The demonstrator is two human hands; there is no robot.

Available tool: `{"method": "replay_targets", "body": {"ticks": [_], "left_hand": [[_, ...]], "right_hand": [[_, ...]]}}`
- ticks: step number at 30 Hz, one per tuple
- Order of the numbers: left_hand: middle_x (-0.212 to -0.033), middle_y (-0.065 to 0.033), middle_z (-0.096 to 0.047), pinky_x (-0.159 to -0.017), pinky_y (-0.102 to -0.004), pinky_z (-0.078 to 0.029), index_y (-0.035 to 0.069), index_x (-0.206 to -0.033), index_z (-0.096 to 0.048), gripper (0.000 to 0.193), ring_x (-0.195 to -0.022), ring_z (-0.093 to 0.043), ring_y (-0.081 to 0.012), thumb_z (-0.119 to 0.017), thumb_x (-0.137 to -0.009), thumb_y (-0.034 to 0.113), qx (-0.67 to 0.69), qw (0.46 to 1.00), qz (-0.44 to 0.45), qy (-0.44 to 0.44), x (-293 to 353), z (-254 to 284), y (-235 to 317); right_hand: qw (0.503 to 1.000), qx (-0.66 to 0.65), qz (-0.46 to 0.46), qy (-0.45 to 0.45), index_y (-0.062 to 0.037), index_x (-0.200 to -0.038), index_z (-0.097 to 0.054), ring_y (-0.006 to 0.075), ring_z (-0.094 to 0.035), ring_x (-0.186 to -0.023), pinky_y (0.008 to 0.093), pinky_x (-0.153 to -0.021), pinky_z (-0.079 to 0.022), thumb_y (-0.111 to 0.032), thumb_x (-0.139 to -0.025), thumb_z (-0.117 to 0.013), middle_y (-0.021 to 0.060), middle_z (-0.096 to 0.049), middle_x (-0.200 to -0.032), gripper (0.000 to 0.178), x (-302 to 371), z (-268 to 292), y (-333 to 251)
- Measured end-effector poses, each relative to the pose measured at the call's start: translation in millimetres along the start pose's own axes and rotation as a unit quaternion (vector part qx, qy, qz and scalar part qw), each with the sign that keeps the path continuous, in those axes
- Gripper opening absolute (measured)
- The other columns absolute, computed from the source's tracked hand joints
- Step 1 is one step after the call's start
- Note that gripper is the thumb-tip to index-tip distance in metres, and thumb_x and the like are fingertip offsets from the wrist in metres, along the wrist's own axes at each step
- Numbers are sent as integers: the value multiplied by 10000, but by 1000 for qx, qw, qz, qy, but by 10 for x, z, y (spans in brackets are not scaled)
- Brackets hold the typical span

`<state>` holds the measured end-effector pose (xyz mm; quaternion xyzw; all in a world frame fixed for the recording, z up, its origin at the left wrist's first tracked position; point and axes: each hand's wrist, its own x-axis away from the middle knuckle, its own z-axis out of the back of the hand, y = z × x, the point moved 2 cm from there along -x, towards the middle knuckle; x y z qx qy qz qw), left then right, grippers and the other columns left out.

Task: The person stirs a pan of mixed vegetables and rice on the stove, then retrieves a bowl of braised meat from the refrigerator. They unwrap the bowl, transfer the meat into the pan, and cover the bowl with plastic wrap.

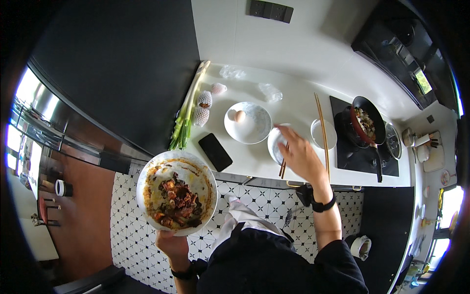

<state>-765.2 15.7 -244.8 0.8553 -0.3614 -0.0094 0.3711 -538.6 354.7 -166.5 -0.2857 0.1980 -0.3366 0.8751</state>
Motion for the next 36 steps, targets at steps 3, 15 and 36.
{"method": "replay_targets", "body": {"ticks": [3, 15, 36], "left_hand": [[-1382, -184, -498, -1076, -502, -421, -28, -1391, -415, 697, -1292, -474, -339, -525, -716, 105, -13, 1000, 2, -2, -67, -118, -60], [-1381, -180, -501, -1084, -492, -410, -35, -1389, -418, 695, -1300, -470, -332, -533, -717, 99, -238, 971, -4, -27, -676, -443, -172], [-1323, -164, -548, -1083, -499, -417, -39, -1382, -429, 677, -1260, -507, -316, -529, -722, 75, 11, 983, 131, -129, -1528, -456, 402]], "right_hand": [[987, 4, 25, 156, -7, -1278, -522, 425, -631, -955, 443, -821, -525, -47, -892, -570, 206, -599, -1229, 391, -477, 89, -226], [886, -446, -116, -54, 19, -1313, -512, 223, -621, -1080, 348, -900, -493, -163, -974, -583, 135, -606, -1245, 392, -29, -779, -166], [695, -445, -360, 435, 10, -1450, -280, 301, -516, -1072, 461, -850, -538, -63, -813, -601, 176, -440, -1283, 717, -1972, -828, 1351]]}}
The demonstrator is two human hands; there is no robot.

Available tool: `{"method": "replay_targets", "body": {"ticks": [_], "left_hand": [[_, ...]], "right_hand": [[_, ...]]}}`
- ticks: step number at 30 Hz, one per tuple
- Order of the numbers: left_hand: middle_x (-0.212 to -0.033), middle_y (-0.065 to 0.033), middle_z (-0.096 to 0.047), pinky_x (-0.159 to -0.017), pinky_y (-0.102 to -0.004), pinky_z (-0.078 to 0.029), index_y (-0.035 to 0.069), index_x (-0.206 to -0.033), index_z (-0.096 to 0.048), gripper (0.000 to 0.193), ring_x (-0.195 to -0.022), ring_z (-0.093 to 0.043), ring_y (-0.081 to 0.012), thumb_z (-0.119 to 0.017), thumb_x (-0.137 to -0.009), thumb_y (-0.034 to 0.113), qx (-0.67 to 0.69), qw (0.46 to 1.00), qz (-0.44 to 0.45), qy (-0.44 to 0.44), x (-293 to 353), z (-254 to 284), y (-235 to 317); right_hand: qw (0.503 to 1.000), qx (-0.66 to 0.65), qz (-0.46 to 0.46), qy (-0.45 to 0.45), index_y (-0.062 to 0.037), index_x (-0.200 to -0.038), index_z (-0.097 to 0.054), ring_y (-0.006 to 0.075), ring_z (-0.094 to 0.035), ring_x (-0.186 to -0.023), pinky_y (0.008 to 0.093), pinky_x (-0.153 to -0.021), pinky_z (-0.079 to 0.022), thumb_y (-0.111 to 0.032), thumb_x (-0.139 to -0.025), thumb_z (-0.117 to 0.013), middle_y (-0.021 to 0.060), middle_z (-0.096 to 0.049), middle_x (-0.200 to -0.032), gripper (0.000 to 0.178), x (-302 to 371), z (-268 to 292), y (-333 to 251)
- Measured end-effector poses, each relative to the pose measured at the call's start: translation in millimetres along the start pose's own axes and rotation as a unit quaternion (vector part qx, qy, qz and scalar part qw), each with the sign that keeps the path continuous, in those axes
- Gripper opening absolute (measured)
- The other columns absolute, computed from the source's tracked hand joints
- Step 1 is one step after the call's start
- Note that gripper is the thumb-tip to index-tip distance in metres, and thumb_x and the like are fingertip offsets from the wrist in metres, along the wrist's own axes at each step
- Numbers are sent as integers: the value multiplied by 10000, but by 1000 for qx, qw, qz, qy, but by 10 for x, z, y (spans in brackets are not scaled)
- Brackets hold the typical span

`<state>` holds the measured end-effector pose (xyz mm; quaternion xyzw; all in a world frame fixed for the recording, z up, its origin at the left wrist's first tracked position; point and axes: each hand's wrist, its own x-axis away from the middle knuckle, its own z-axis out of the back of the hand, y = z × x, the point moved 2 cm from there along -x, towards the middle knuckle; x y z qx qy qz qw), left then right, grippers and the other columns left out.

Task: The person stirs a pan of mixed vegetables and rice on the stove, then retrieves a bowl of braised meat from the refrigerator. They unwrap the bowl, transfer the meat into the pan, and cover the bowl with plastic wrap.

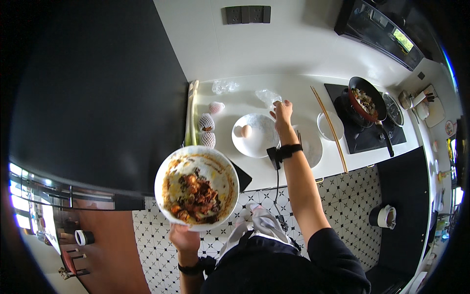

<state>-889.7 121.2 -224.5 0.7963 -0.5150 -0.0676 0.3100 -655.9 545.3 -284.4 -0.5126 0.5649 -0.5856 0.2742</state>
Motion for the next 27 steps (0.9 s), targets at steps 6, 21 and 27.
{"method": "replay_targets", "body": {"ticks": [6, 21, 27], "left_hand": [[-1348, -153, -541, -1111, -485, -366, -15, -1371, -460, 757, -1289, -468, -330, -533, -627, 104, -60, 996, -11, 67, -221, 164, -21], [-1322, -144, -541, -1066, -456, -431, -18, -1370, -435, 709, -1219, -534, -300, -523, -673, 80, -63, 997, -2, 41, -147, 166, -49], [-1262, -125, -559, -1063, -444, -442, 19, -1399, -407, 776, -1214, -527, -270, -572, -643, 69, -9, 999, 21, -45, -36, 147, -118]], "right_hand": [[997, 64, 1, -36, -61, -1541, -108, 281, -617, -909, 366, -695, -589, 11, -808, -583, 142, -290, -1422, 877, -969, -250, 273], [959, -85, 26, -270, -27, -923, -664, 108, -557, -591, 259, -625, -526, -164, -908, -642, 23, -618, -766, 140, -46, -116, -272], [907, -257, -119, -311, 2, -1113, -638, 161, -642, -889, 307, -801, -534, -201, -978, -571, 72, -663, -996, 253, 1863, 646, -447]]}}
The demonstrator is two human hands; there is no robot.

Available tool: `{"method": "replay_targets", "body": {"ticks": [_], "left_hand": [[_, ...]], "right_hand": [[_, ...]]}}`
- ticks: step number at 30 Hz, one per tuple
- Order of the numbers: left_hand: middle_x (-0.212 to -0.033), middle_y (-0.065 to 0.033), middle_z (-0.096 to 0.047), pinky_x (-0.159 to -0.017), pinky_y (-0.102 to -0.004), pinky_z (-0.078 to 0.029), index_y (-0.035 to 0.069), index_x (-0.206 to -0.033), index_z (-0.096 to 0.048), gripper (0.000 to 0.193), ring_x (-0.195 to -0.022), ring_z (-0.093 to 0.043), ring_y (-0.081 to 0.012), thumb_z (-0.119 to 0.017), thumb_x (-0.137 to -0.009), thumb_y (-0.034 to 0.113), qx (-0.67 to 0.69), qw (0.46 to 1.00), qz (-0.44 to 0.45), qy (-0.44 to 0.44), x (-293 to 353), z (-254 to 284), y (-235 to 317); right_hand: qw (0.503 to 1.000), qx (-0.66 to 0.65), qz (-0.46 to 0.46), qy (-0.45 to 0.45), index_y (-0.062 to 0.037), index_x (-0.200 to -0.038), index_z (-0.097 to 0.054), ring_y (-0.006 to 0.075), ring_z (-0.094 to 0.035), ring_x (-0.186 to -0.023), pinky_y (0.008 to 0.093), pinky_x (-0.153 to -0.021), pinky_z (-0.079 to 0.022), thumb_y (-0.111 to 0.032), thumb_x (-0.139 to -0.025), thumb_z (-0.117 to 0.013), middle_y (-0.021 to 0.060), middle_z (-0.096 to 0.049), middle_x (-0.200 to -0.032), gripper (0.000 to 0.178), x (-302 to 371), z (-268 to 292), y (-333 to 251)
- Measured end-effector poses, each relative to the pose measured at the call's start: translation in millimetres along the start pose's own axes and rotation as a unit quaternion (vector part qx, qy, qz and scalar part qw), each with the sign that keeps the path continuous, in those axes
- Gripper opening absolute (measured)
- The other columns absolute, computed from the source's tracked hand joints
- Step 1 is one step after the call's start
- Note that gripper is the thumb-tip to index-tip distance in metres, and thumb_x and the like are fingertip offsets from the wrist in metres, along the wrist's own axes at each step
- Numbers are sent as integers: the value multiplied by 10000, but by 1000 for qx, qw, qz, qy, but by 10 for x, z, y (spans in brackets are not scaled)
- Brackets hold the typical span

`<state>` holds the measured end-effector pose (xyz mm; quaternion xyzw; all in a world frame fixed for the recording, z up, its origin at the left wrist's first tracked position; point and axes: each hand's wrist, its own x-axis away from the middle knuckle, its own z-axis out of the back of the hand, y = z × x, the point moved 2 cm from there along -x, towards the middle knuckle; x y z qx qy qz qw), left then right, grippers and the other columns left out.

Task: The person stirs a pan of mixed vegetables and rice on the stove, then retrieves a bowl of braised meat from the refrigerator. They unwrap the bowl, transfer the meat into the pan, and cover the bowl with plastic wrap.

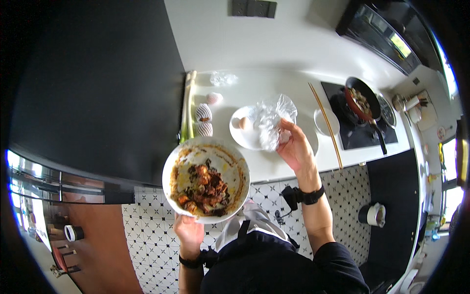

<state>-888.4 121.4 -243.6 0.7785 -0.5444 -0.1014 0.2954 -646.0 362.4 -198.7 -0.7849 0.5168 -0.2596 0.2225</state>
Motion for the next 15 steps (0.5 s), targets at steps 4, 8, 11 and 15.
{"method": "replay_targets", "body": {"ticks": [4, 8, 11, 15], "left_hand": [[-1218, -103, -581, -1027, -427, -459, 33, -1346, -465, 721, -1166, -546, -257, -567, -633, 66, -3, 999, 52, 9, 77, -58, -142], [-1235, -87, -590, -1030, -431, -432, 38, -1305, -494, 653, -1161, -544, -256, -523, -653, 21, 20, 995, 95, -1, 229, -176, -295], [-1248, -94, -587, -1044, -442, -419, 38, -1299, -498, 637, -1178, -538, -259, -518, -663, 12, 27, 991, 129, 1, 381, -235, -347], [-1256, -107, -580, -1063, -452, -414, 18, -1322, -462, 642, -1217, -521, -278, -509, -681, 5, 47, 988, 139, -42, 600, -307, -354]], "right_hand": [[997, 29, -27, -65, 12, -1202, -608, 179, -630, -1006, 344, -854, -524, -191, -973, -580, 102, -642, -1174, 307, 938, -34, 24], [999, 39, 3, -21, 58, -1341, -447, 332, -684, -979, 607, -925, -524, -139, -915, -556, 193, -622, -1201, 482, 1497, 33, -31], [999, 37, 15, -36, 43, -1360, -420, 337, -711, -850, 579, -863, -568, -183, -881, -586, 212, -618, -1196, 555, 1904, 171, -113], [994, -64, 32, -80, 49, -1256, -509, 284, -720, -791, 445, -659, -645, -123, -849, -624, 197, -647, -1118, 456, 2085, 479, -59]]}}
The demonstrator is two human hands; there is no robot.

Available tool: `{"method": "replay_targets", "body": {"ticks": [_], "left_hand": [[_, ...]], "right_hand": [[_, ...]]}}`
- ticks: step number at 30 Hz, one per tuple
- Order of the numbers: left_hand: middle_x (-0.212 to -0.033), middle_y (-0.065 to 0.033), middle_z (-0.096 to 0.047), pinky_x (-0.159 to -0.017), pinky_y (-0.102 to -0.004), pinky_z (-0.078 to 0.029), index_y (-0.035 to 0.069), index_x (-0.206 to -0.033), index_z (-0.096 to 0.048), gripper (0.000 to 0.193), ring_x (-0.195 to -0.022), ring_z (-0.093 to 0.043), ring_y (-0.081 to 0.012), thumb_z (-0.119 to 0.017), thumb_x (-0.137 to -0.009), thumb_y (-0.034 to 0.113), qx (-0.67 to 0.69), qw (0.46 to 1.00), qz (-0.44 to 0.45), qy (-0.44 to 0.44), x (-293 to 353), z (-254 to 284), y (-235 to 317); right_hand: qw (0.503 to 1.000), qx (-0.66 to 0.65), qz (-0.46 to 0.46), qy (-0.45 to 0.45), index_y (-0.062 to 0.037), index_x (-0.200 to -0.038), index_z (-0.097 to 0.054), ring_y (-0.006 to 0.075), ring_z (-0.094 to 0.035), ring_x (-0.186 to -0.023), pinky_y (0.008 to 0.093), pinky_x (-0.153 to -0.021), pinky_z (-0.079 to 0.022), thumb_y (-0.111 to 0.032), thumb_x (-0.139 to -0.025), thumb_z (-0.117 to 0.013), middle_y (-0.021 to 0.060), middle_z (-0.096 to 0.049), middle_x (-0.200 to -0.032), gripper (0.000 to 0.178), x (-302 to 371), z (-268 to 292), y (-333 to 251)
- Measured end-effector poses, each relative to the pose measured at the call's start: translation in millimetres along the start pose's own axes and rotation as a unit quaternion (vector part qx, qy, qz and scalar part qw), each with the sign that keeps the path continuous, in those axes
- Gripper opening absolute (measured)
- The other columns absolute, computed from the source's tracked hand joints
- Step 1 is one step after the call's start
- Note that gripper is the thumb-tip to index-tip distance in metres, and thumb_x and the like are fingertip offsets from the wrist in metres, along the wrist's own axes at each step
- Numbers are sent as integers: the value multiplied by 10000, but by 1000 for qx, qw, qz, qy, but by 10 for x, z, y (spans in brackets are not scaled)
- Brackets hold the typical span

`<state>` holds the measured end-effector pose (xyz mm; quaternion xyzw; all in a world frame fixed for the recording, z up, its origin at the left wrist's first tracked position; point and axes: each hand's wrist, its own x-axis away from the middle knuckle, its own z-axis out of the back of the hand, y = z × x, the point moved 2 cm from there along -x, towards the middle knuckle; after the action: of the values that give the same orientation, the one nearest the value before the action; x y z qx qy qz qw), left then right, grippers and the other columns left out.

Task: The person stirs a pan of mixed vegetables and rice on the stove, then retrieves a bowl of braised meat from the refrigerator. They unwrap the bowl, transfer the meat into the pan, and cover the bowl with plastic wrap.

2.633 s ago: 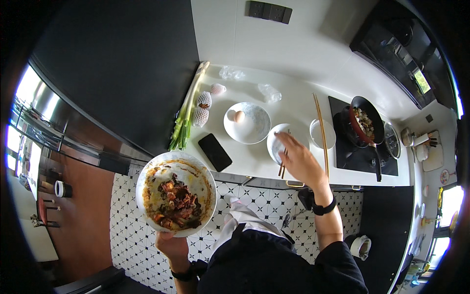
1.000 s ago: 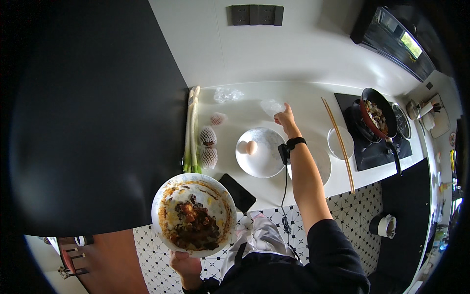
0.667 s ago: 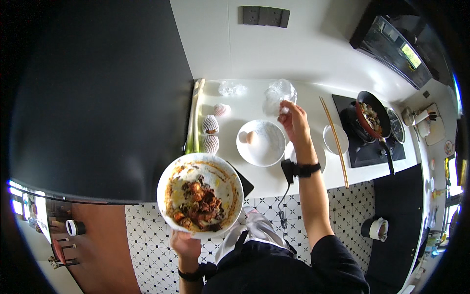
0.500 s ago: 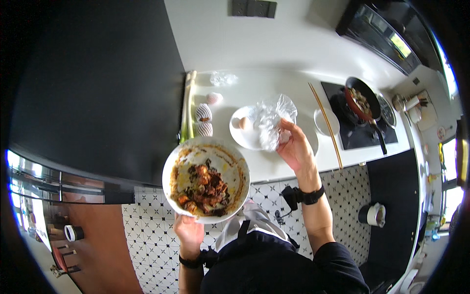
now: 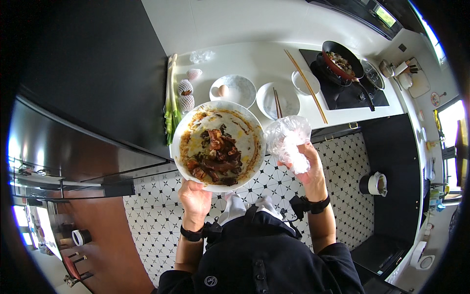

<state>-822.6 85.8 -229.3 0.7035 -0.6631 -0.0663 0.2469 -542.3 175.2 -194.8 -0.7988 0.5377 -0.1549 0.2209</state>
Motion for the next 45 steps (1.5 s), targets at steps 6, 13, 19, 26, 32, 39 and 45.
{"method": "replay_targets", "body": {"ticks": [6, 13, 19, 26, 32, 39, 45], "left_hand": [[-1258, -132, -566, -1060, -459, -426, 3, -1313, -462, 656, -1214, -517, -296, -483, -657, 6, -43, 999, -8, -7, 435, -490, -941], [-1383, -141, -517, -1115, -512, -373, 16, -1400, -421, 784, -1283, -491, -339, -503, -625, 105, -121, 985, 112, -47, 697, -1727, -3032], [-1391, -146, -516, -1086, -522, -416, 15, -1424, -395, 803, -1278, -508, -343, -526, -639, 123, -114, 940, 272, -170, 650, -2851, -5110], [-1375, -182, -522, -1012, -537, -488, 12, -1424, -383, 763, -1237, -546, -367, -510, -690, 181, -147, 871, 366, -292, 252, -3846, -7379], [-1270, -178, -590, -927, -497, -559, -25, -1359, -424, 649, -1142, -613, -325, -483, -731, 128, -139, 862, 378, -309, -822, -4638, -9565], [-1203, -178, -619, -917, -445, -583, -62, -1261, -504, 491, -1067, -653, -295, -467, -811, 130, -130, 866, 348, -333, -2206, -5857, -11880], [-1313, -222, -535, -961, -475, -563, -43, -1358, -405, 579, -1163, -596, -357, -452, -791, 61, -103, 872, 367, -306, -3050, -6552, -13279]], "right_hand": [[991, 35, 35, 124, 20, -1315, -463, 304, -685, -950, 453, -769, -611, -134, -790, -689, 201, -627, -1163, 592, 916, 734, -757], [957, 129, 250, 73, 31, -1241, -555, 206, -682, -953, 353, -819, -570, -202, -926, -610, 110, -678, -1102, 395, 2520, 1689, -2502], [926, -4, 309, 215, 9, -1280, -526, 295, -659, -1003, 457, -819, -551, -318, -1015, -380, 156, -640, -1179, 445, 3930, 2521, -3980], [849, 16, 414, 328, -7, -1264, -533, 238, -625, -842, 383, -663, -513, -407, -1011, -389, 128, -644, -1100, 494, 4936, 3349, -5069], [824, 29, 434, 363, -26, -1277, -518, 249, -629, -969, 434, -792, -520, -352, -1023, -358, 129, -624, -1195, 443, 4886, 4437, -6380], [762, 94, 448, 458, -21, -1295, -520, 244, -622, -1057, 420, -870, -509, -306, -1024, -374, 114, -633, -1215, 420, 4636, 5423, -8368], [763, 128, 422, 472, 48, -1264, -542, 227, -614, -1106, 354, -977, -458, -272, -1016, -393, 140, -640, -1217, 431, 4431, 6137, -9718]]}}
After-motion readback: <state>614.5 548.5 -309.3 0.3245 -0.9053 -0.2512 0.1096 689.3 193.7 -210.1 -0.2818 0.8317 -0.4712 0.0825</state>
